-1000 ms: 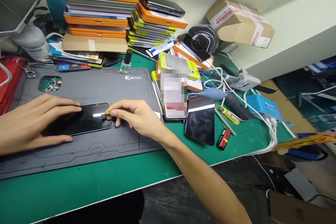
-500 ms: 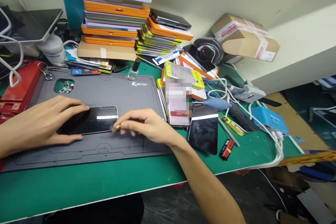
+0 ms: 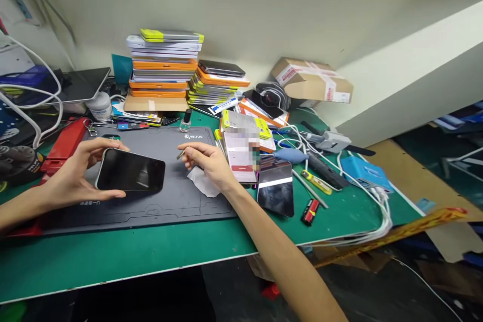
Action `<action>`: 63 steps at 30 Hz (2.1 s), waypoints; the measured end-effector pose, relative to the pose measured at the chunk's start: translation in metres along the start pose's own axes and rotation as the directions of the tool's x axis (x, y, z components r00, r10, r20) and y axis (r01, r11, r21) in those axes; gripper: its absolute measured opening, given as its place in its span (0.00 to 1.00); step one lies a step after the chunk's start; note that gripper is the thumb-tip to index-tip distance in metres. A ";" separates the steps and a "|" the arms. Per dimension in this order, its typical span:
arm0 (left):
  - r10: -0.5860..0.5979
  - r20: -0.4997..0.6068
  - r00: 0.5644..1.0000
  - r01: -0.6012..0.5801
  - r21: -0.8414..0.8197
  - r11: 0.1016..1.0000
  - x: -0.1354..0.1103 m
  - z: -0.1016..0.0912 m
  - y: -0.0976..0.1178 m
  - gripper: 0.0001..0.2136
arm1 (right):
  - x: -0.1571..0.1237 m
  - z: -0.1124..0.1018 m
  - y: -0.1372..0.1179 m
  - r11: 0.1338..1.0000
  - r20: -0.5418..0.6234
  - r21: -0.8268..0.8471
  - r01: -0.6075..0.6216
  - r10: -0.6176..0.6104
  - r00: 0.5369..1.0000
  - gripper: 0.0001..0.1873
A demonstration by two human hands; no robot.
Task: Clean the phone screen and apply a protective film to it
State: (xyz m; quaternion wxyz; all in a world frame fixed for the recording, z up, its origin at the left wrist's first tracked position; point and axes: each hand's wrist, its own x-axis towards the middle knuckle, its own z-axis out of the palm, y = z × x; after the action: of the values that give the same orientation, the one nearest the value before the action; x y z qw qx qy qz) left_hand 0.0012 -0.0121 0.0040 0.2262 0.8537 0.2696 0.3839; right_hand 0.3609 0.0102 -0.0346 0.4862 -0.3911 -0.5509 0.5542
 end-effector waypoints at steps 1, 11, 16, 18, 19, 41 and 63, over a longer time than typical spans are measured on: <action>0.010 -0.020 1.000 -0.010 -0.036 0.999 0.001 0.002 0.006 0.44 | 0.001 0.000 0.001 1.000 -0.011 -0.010 0.016 -0.016 1.000 0.26; 0.069 -0.014 0.998 -0.069 0.004 0.998 0.010 0.039 0.045 0.47 | -0.035 0.029 -0.032 0.941 -0.116 -0.180 0.288 -0.311 0.943 0.19; 0.171 -0.050 0.984 -0.168 0.059 0.984 -0.002 0.047 0.044 0.53 | -0.064 0.078 -0.052 0.579 -0.014 -0.391 0.715 -0.781 0.625 0.08; 0.211 -0.048 0.976 -0.206 0.085 0.975 -0.005 0.047 0.045 0.54 | -0.065 0.092 -0.056 0.481 -0.008 -0.411 0.775 -0.852 0.524 0.09; 0.222 -0.045 0.974 -0.218 0.094 0.972 -0.005 0.047 0.045 0.54 | -0.064 0.097 -0.057 0.450 -0.006 -0.415 0.791 -0.870 0.492 0.09; 0.188 -0.002 0.982 -0.186 0.144 0.972 0.000 0.043 0.045 0.55 | -0.059 0.110 -0.050 0.308 0.077 -0.495 0.812 -0.916 0.394 0.10; 0.187 -0.017 0.982 -0.184 0.103 0.978 0.003 0.041 0.045 0.57 | -0.058 0.110 -0.058 0.351 0.076 -0.525 0.775 -0.888 0.454 0.11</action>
State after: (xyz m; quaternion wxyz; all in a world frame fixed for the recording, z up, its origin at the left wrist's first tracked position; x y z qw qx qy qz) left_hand 0.0481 -0.0515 0.0075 0.1423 0.8803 0.2111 0.4004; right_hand 0.2739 -0.0761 0.0265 0.6415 -0.2219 -0.7340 0.0204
